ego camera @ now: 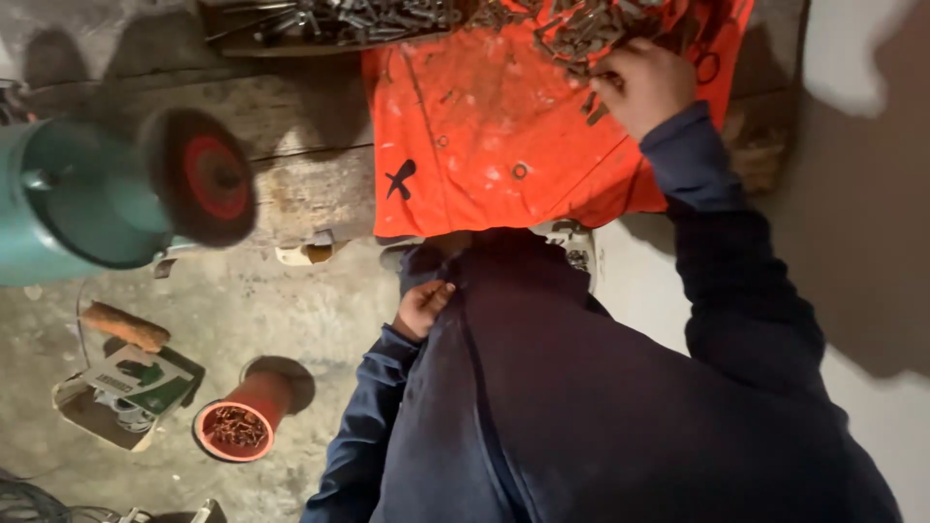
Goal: The person repeatedly picks up small metal parts from a red cloth and grinds them against a rotating bench grinder wheel. They hold the parts with both hands, rotating them to grind different edges, and place the finished pieces back onto the cloth.
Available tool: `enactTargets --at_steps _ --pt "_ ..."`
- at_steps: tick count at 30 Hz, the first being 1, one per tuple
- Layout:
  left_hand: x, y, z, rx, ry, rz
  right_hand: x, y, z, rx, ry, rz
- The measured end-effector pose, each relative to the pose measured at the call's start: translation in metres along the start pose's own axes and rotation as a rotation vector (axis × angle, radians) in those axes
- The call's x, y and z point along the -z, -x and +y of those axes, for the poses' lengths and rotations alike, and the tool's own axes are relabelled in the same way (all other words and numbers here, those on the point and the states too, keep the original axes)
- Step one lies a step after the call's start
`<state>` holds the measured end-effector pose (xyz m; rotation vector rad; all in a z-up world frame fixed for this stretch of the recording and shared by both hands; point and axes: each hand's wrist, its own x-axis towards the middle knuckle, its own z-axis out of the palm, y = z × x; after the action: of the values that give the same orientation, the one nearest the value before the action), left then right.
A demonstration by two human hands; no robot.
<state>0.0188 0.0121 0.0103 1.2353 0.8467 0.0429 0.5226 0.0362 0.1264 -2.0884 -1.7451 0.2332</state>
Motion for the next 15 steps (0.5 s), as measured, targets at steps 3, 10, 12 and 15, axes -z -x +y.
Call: enactTargets --at_steps 3,10,12,15 --pt "-0.003 -0.008 0.011 0.016 -0.011 0.043 -0.002 -0.018 -0.013 -0.012 0.141 -0.061" --pt "-0.001 -0.014 0.032 0.026 -0.058 0.116 -0.03 -0.026 -0.021 -0.125 0.304 -0.083" --pt "0.003 -0.017 0.041 0.01 -0.064 0.144 -0.029 -0.031 -0.023 -0.178 0.296 -0.127" --pt "0.012 -0.009 0.048 0.019 -0.17 0.198 -0.013 -0.028 -0.028 -0.079 0.273 -0.091"
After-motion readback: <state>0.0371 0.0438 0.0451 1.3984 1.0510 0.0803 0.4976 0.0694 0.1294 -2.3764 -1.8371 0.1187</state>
